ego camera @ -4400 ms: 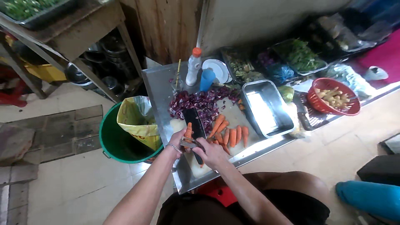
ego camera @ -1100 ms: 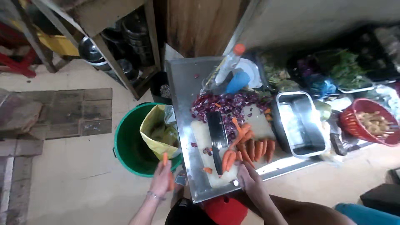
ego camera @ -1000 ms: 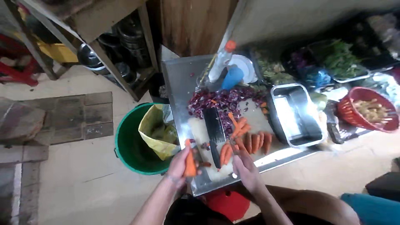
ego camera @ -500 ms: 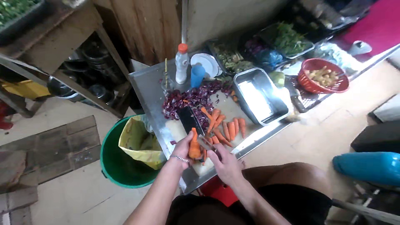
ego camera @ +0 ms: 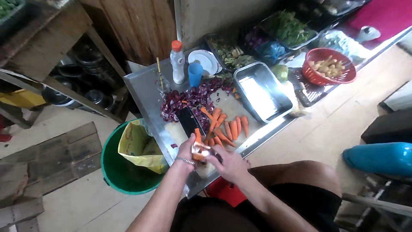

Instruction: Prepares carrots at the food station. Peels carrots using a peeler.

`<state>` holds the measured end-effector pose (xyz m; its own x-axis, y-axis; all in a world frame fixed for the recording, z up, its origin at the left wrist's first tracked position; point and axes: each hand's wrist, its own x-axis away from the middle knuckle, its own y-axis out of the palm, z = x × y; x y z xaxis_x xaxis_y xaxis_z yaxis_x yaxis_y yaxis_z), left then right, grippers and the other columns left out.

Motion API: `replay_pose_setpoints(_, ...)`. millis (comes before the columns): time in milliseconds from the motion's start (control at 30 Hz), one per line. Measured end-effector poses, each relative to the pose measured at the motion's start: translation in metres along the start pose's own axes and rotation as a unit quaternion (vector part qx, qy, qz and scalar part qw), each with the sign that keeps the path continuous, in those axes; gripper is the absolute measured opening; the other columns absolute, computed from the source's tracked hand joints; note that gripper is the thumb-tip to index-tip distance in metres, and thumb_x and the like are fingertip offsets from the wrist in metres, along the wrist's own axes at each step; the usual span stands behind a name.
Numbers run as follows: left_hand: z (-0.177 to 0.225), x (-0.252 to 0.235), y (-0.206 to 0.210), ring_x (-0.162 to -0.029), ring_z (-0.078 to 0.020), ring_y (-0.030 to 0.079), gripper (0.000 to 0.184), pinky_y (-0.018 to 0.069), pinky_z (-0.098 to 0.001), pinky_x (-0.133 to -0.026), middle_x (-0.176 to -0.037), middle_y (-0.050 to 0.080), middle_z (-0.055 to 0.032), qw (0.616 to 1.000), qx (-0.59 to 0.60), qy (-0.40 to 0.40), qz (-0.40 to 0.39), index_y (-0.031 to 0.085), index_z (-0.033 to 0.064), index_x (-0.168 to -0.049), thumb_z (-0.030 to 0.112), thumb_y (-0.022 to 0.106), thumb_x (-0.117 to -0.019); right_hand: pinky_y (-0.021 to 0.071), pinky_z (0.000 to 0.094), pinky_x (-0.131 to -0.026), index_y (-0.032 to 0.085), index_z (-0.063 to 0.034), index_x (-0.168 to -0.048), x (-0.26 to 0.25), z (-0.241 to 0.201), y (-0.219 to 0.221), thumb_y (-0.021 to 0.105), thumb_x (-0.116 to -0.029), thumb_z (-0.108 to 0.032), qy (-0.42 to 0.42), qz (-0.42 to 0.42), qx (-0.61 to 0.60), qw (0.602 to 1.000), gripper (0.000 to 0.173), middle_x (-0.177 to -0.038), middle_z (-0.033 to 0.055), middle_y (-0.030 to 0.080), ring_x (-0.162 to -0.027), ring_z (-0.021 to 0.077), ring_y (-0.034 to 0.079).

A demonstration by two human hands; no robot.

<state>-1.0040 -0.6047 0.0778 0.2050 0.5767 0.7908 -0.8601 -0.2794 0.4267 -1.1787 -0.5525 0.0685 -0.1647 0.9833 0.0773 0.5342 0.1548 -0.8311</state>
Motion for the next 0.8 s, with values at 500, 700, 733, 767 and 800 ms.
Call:
replay_pose_setpoints(500, -0.001, -0.017, -0.013, -0.067, -0.0178, 0.064, 0.053, 0.0548, -0.0329, -0.057, -0.085, 0.067, -0.0087, 0.998, -0.025, 0.003, -0.063, 0.065, 0.0108, -0.124, 0.054, 0.040, -0.1060, 0.0536, 0.0480, -0.055, 0.068, -0.0193, -0.107, -0.015, 0.003, -0.007, 0.042, -0.0967, -0.074, -0.036, -0.074, -0.056, 0.995, 0.062, -0.066, 0.0011, 0.062, -0.060, 0.0201, 0.064)
replay_pose_setpoints(700, 0.006, -0.002, -0.002, -0.056, -0.0172, 0.059, 0.040, 0.0484, -0.0295, -0.044, -0.080, 0.063, -0.0090, 0.997, -0.056, -0.042, -0.028, 0.060, 0.0085, -0.106, 0.042, 0.038, -0.1080, 0.0563, 0.0599, -0.068, 0.067, -0.0137, -0.124, -0.043, 0.031, -0.001, 0.043, -0.1019, -0.062, 0.030, -0.064, -0.027, 0.997, 0.058, -0.081, 0.0129, 0.071, -0.077, 0.0343, 0.072)
replay_pose_setpoints(733, 0.006, -0.005, -0.003, -0.057, -0.0178, 0.060, 0.040, 0.0491, -0.0299, -0.044, -0.081, 0.063, -0.0096, 0.998, -0.053, -0.040, -0.021, 0.060, 0.0081, -0.106, 0.042, 0.039, -0.1080, 0.0561, 0.0596, -0.069, 0.066, -0.0147, -0.125, -0.046, 0.031, -0.002, 0.043, -0.1019, -0.063, 0.045, -0.077, -0.021, 0.996, 0.059, -0.081, 0.0126, 0.070, -0.077, 0.0339, 0.071)
replay_pose_setpoints(767, 0.006, -0.008, -0.005, -0.059, -0.0186, 0.061, 0.040, 0.0495, -0.0304, -0.045, -0.083, 0.064, -0.0102, 0.998, -0.055, -0.037, -0.016, 0.060, 0.0080, -0.108, 0.042, 0.039, -0.1080, 0.0561, 0.0587, -0.069, 0.066, -0.0157, -0.125, -0.046, 0.029, -0.001, 0.044, -0.1021, -0.064, 0.055, -0.081, -0.022, 0.995, 0.057, -0.080, 0.0119, 0.070, -0.076, 0.0329, 0.071)
replay_pose_setpoints(800, 0.006, -0.010, -0.006, -0.059, -0.0191, 0.061, 0.042, 0.0498, -0.0307, -0.045, -0.084, 0.064, -0.0107, 0.998, -0.058, -0.034, -0.012, 0.061, 0.0081, -0.110, 0.045, 0.041, -0.1079, 0.0560, 0.0577, -0.068, 0.066, -0.0167, -0.124, -0.044, 0.026, 0.000, 0.046, -0.1025, -0.062, 0.062, -0.077, -0.029, 0.995, 0.054, -0.078, 0.0107, 0.069, -0.074, 0.0316, 0.070)
